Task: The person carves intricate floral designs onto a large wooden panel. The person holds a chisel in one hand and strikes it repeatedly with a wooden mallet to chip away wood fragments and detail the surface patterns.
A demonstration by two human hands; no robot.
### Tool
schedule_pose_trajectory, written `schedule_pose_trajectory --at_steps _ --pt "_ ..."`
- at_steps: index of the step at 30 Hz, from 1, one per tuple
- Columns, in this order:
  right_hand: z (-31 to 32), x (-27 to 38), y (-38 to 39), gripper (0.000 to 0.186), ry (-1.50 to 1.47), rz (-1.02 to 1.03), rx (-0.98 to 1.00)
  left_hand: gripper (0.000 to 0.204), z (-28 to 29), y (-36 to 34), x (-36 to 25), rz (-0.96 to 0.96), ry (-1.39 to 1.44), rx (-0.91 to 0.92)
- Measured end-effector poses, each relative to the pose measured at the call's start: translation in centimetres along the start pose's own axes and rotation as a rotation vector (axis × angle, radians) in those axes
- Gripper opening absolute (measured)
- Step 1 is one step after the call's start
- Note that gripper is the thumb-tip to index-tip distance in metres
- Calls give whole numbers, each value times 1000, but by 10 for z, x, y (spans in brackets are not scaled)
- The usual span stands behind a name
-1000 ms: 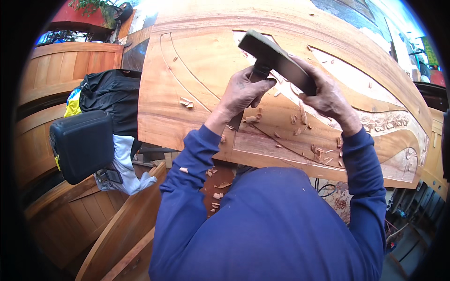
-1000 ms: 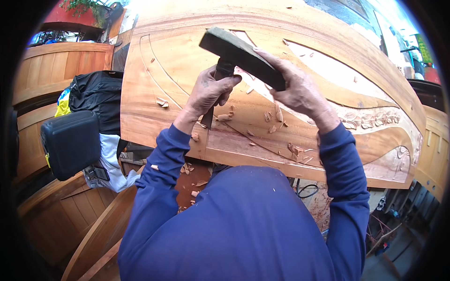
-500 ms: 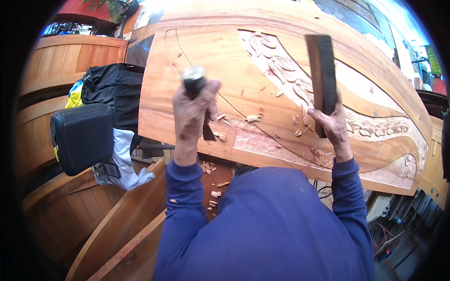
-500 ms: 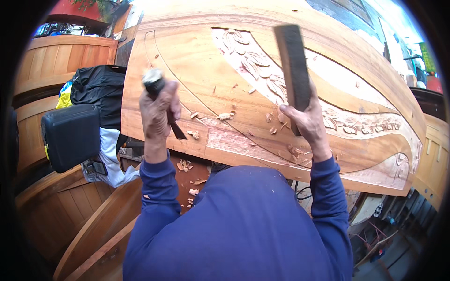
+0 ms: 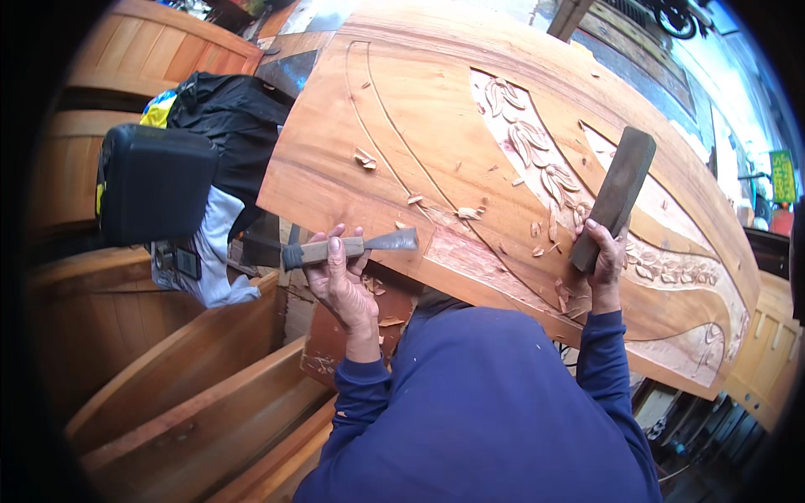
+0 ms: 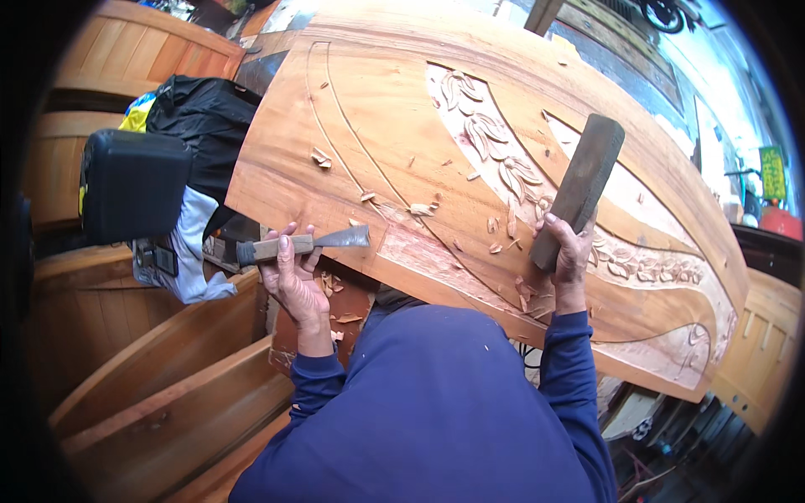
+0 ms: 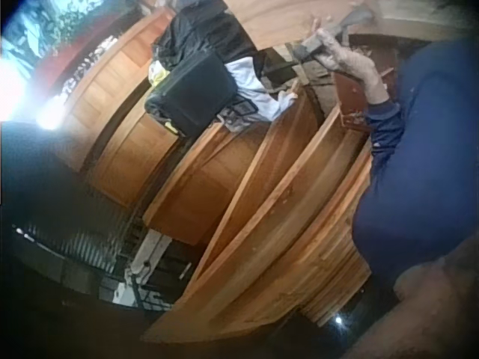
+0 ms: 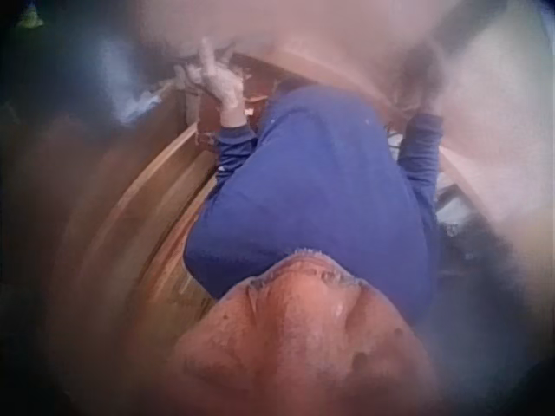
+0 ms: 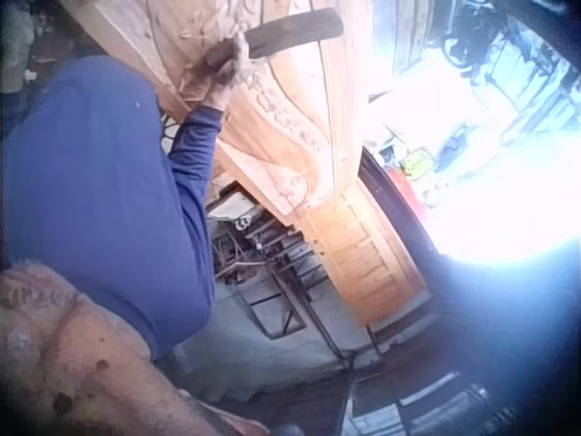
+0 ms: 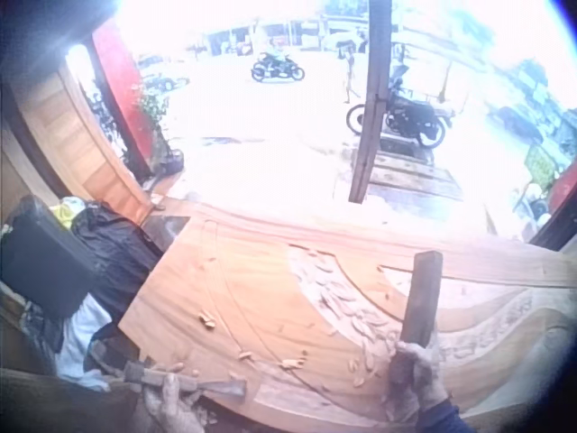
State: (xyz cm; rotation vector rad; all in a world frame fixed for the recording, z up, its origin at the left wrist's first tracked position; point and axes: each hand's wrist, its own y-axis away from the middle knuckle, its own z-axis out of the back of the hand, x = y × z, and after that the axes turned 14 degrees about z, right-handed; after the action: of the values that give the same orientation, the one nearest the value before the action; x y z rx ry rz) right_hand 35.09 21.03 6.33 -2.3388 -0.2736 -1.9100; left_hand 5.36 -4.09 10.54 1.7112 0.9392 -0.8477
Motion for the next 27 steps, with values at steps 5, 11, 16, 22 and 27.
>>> schedule_pose_trajectory --at_steps 5,11,16,22,27 --pt "-1 1 0 61 20 -6 26 20 -11 13 27 -28 172 8" --pt "2 -1 -1 65 9 -16 90 28 -20 15 60 -109 191 0" --pt "-7 11 1 74 166 29 221 33 -26 23 75 -244 183 -58" --pt "-92 67 3 99 277 500 660 34 -28 13 89 -274 280 -81" --pt "-212 140 31 87 47 777 1010 24 -32 14 95 -402 261 -64"
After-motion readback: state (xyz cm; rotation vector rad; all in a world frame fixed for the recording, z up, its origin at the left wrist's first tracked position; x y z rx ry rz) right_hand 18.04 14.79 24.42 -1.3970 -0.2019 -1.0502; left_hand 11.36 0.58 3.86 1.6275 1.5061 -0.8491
